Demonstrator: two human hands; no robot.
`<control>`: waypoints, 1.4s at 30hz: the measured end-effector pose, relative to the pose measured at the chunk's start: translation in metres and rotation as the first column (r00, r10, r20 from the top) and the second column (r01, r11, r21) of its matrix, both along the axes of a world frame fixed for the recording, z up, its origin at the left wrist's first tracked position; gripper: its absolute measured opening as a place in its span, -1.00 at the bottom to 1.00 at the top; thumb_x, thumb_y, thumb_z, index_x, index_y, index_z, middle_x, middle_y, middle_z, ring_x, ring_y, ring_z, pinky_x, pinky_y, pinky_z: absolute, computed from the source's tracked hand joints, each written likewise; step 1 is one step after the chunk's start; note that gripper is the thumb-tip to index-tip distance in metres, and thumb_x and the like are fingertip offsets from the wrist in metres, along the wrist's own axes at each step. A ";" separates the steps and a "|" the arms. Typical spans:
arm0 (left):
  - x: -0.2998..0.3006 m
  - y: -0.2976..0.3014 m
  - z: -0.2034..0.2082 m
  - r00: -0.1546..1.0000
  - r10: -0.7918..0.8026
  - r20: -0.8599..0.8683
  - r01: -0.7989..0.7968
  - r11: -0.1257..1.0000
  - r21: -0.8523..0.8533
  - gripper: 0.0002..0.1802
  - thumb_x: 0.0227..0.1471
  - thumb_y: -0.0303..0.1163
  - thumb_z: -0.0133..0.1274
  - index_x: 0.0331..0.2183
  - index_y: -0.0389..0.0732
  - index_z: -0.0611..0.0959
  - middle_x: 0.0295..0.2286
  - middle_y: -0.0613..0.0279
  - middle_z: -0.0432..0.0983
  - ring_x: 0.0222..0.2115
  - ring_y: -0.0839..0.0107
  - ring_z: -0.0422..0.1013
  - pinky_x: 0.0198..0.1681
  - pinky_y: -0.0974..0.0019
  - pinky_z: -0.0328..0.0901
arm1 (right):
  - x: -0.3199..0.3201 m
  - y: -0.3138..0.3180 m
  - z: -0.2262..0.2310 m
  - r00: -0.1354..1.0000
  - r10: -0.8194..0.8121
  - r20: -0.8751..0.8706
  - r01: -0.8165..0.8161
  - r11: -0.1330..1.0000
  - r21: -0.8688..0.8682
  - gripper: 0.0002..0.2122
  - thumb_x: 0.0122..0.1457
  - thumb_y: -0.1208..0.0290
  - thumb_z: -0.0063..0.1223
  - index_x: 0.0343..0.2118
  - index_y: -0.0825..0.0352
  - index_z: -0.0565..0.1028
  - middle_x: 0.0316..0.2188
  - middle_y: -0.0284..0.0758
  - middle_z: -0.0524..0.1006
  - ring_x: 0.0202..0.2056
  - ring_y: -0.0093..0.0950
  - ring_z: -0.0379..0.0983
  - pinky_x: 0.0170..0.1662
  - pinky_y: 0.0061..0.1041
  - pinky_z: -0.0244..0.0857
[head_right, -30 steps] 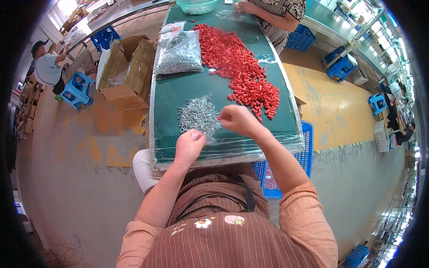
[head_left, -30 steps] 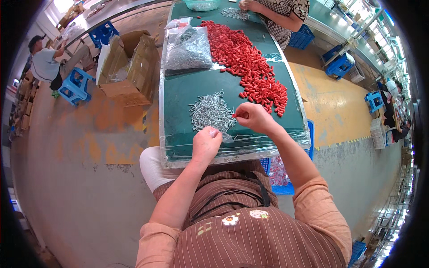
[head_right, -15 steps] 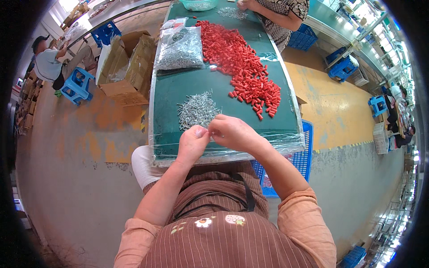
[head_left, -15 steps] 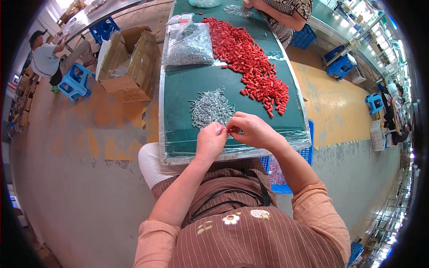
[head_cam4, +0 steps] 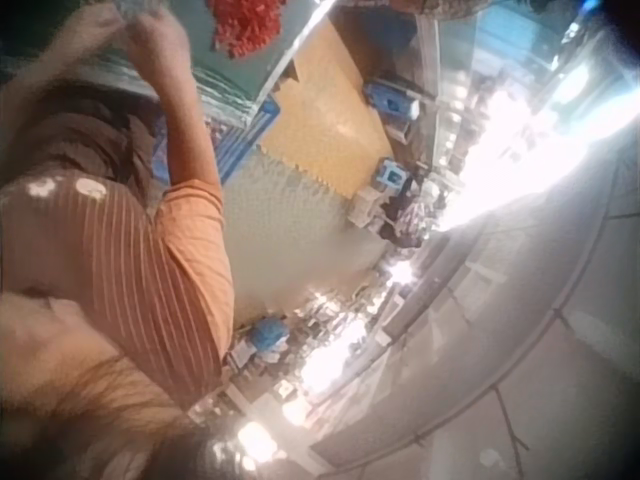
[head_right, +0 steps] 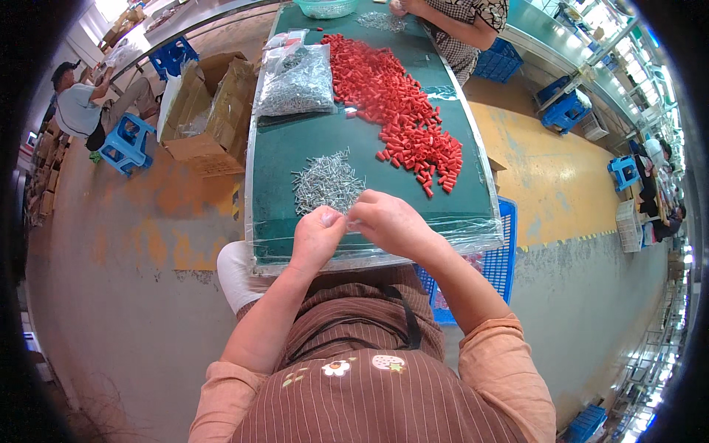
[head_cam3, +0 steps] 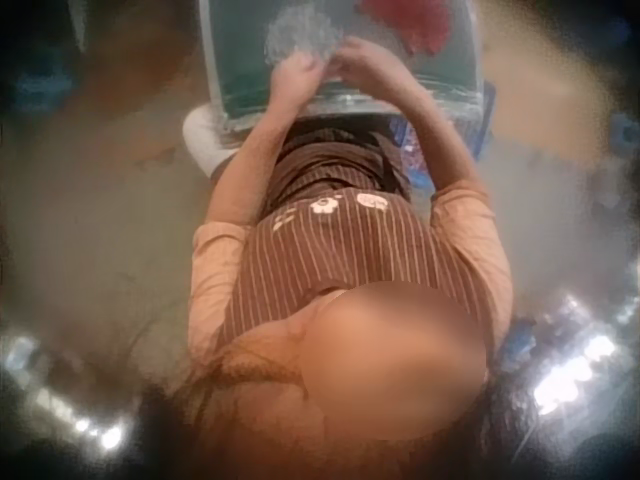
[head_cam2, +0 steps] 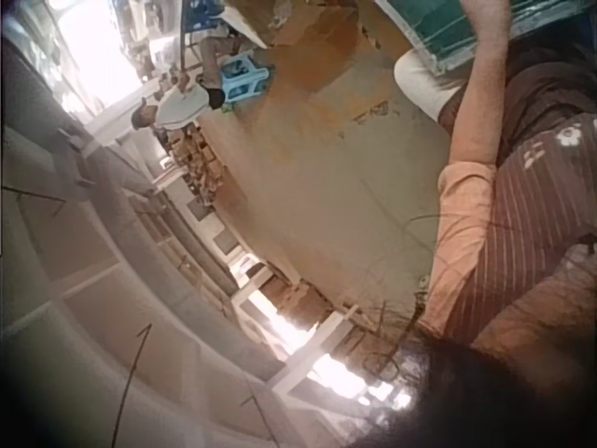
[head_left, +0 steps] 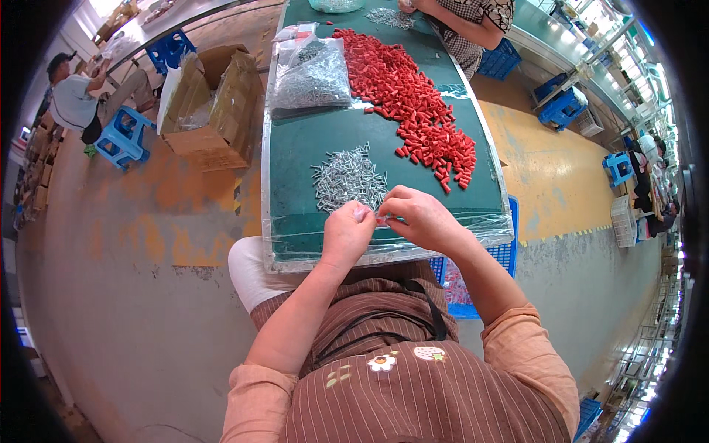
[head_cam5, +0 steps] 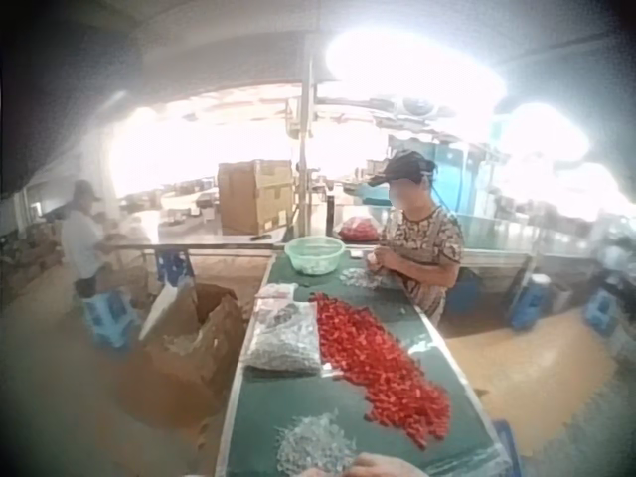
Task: The person packs hardware by placing metal screws and red plastic wall anchors into small plastic bags by hand and sealing the bags.
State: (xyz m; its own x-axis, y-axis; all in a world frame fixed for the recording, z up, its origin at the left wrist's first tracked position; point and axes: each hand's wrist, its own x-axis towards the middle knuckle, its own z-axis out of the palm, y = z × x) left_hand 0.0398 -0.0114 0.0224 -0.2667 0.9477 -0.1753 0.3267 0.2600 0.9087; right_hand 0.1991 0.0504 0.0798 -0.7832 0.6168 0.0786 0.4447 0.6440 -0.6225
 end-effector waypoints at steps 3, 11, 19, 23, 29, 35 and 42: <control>0.000 0.000 0.000 1.000 0.007 -0.029 -0.006 1.000 0.021 -0.81 -0.07 -0.34 0.08 -0.51 -0.29 0.56 -0.58 0.04 0.52 -0.55 0.20 0.46 -0.44 0.23 0.32 | 0.000 -0.004 -0.001 0.998 0.014 -0.067 -0.007 0.995 0.100 -0.88 -0.05 0.54 0.15 -0.39 0.33 0.51 -0.32 -0.27 0.46 -0.23 -0.28 0.42 -0.18 -0.36 0.32; 0.001 -0.002 0.006 0.990 -0.033 0.140 0.028 0.999 0.037 -0.82 -0.02 -0.35 0.07 -0.48 -0.29 0.60 -0.56 0.14 0.55 -0.53 0.40 0.47 -0.43 0.32 0.33 | 0.002 -0.009 -0.012 0.998 -0.014 -0.064 0.024 0.987 0.156 -0.90 -0.05 0.52 0.12 -0.41 0.30 0.53 -0.31 -0.27 0.47 -0.22 -0.26 0.40 -0.15 -0.35 0.31; -0.004 -0.010 -0.003 0.911 -0.148 0.385 0.123 0.988 0.089 -0.91 -0.02 -0.44 0.13 -0.45 -0.26 0.61 -0.57 0.42 0.50 -0.55 0.70 0.31 -0.47 0.51 0.24 | 0.010 -0.010 -0.027 0.895 -0.289 -0.341 0.084 0.858 -0.507 -0.88 0.00 0.63 0.09 -0.36 0.37 0.56 -0.35 -0.30 0.48 -0.33 -0.47 0.50 -0.25 -0.55 0.37; -0.004 -0.012 -0.001 0.927 -0.163 0.338 0.139 0.986 0.094 -0.91 -0.02 -0.43 0.13 -0.46 -0.26 0.61 -0.61 0.46 0.43 -0.56 0.70 0.25 -0.49 0.54 0.20 | 0.015 -0.010 -0.041 0.822 -0.318 -0.472 -0.008 0.823 -0.568 -0.89 0.04 0.68 0.04 -0.36 0.42 0.55 -0.36 -0.32 0.47 -0.38 -0.53 0.50 -0.29 -0.58 0.39; 0.000 -0.016 0.005 0.868 -0.138 0.477 0.050 0.980 0.193 -0.94 0.00 -0.47 0.12 -0.42 -0.26 0.60 -0.55 0.48 0.43 -0.51 0.69 0.28 -0.44 0.56 0.20 | 0.016 -0.013 -0.037 0.774 -0.452 -0.443 0.038 0.732 -0.680 -0.88 0.06 0.70 0.00 -0.32 0.47 0.48 -0.37 -0.34 0.49 -0.32 -0.57 0.49 -0.25 -0.57 0.40; 0.000 -0.014 0.008 0.808 -0.112 0.578 0.023 0.987 0.159 -0.95 0.01 -0.47 0.13 -0.40 -0.21 0.60 -0.56 0.48 0.42 -0.63 0.74 0.22 -0.62 0.63 0.10 | 0.017 -0.014 -0.028 0.768 -0.476 -0.429 0.063 0.722 -0.689 -0.80 0.05 0.69 0.02 -0.23 0.45 0.44 -0.40 -0.37 0.50 -0.33 -0.61 0.49 -0.21 -0.62 0.37; -0.002 -0.016 0.012 0.825 -0.075 0.560 0.019 0.994 0.106 -0.94 0.02 -0.51 0.11 -0.40 -0.28 0.60 -0.51 0.45 0.44 -0.50 0.69 0.30 -0.41 0.57 0.22 | 0.018 -0.013 -0.032 0.773 -0.486 -0.408 0.117 0.741 -0.661 -0.79 0.03 0.69 0.01 -0.22 0.43 0.43 -0.41 -0.38 0.50 -0.32 -0.62 0.49 -0.21 -0.65 0.36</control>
State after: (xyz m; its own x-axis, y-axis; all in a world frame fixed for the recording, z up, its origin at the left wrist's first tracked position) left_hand 0.0381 -0.0270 0.0344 -0.1032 0.9758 -0.1929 -0.2391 0.1639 0.9571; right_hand 0.2173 0.0378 0.0475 -0.4840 0.8742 -0.0387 0.0303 -0.0275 -0.9992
